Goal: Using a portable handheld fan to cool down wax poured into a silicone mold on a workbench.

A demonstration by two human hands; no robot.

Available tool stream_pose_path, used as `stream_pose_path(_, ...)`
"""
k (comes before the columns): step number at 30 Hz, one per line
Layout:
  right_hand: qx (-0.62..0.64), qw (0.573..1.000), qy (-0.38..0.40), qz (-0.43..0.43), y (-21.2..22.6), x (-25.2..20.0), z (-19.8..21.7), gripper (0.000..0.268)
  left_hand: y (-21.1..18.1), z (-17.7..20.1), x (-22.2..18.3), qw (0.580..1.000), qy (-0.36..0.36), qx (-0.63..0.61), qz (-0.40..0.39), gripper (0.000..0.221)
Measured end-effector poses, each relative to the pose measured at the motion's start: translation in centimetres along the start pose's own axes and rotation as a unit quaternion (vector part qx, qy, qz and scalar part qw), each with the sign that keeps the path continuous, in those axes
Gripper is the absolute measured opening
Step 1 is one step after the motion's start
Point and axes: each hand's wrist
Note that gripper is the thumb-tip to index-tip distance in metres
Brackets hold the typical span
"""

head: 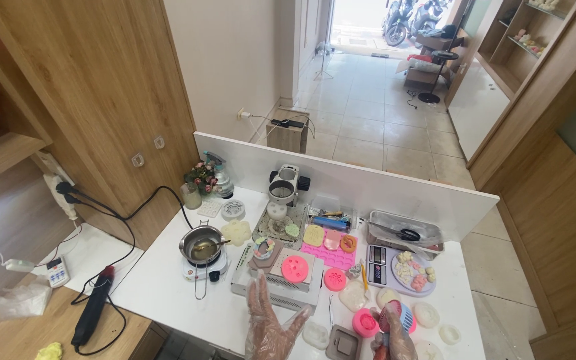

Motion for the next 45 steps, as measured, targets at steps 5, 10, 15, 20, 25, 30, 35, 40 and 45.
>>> stream_pose_path(5, -0.012, 1.000, -0.016, -0.010, 0.7, -2.5, -1.6, 0.061, 0.3, 0.2, -0.7, 1.000, -0.011, 0.003, -0.018, 0.135)
stream_pose_path(10, -0.012, 1.000, -0.025, 0.000, 0.7, -2.8, -2.5, 0.061, 1.6, -0.5, -0.4, 0.999, 0.034, 0.019, 0.015, 0.142)
stream_pose_path(15, 0.005, 1.000, -0.007, 0.000, 1.1, -2.5, -2.0, 0.061, 0.9, -0.1, -0.5, 0.999, 0.034, -0.002, 0.018, 0.147)
stream_pose_path(20, -0.027, 0.999, -0.013, -0.023, 1.4, -1.7, -2.0, 0.059, 2.2, -0.6, 0.4, 0.999, 0.022, -0.008, -0.030, 0.147)
stream_pose_path(25, -0.044, 0.999, -0.006, 0.007, 0.6, -1.5, -0.6, 0.061, 3.0, -1.0, -0.1, 0.999, 0.035, -0.015, -0.028, 0.146)
stream_pose_path(30, -0.037, 0.999, -0.007, 0.007, 1.2, -1.7, -1.0, 0.060, 2.9, -1.0, 0.3, 0.998, 0.024, -0.007, -0.050, 0.145)
stream_pose_path(35, -0.034, 0.999, -0.017, 0.022, 0.7, -4.0, -2.4, 0.066, -0.5, 1.2, -0.1, 0.998, 0.055, -0.006, 0.003, 0.143)
stream_pose_path(40, 0.008, 0.999, -0.012, 0.038, 1.9, -11.3, -9.5, 0.054, -2.8, 1.8, -0.7, 0.997, 0.080, 0.009, 0.019, 0.134)
stream_pose_path(45, 0.017, 0.998, 0.055, -0.001, 1.5, -14.8, -12.5, 0.047, -3.3, 1.9, -1.2, 0.995, 0.095, 0.025, 0.022, 0.133)
Point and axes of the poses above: each hand's wrist, its own x-axis towards the middle knuckle, its own z-axis out of the back of the hand, y = z × x, and after that the axes turned 1 degree about y, right-handed
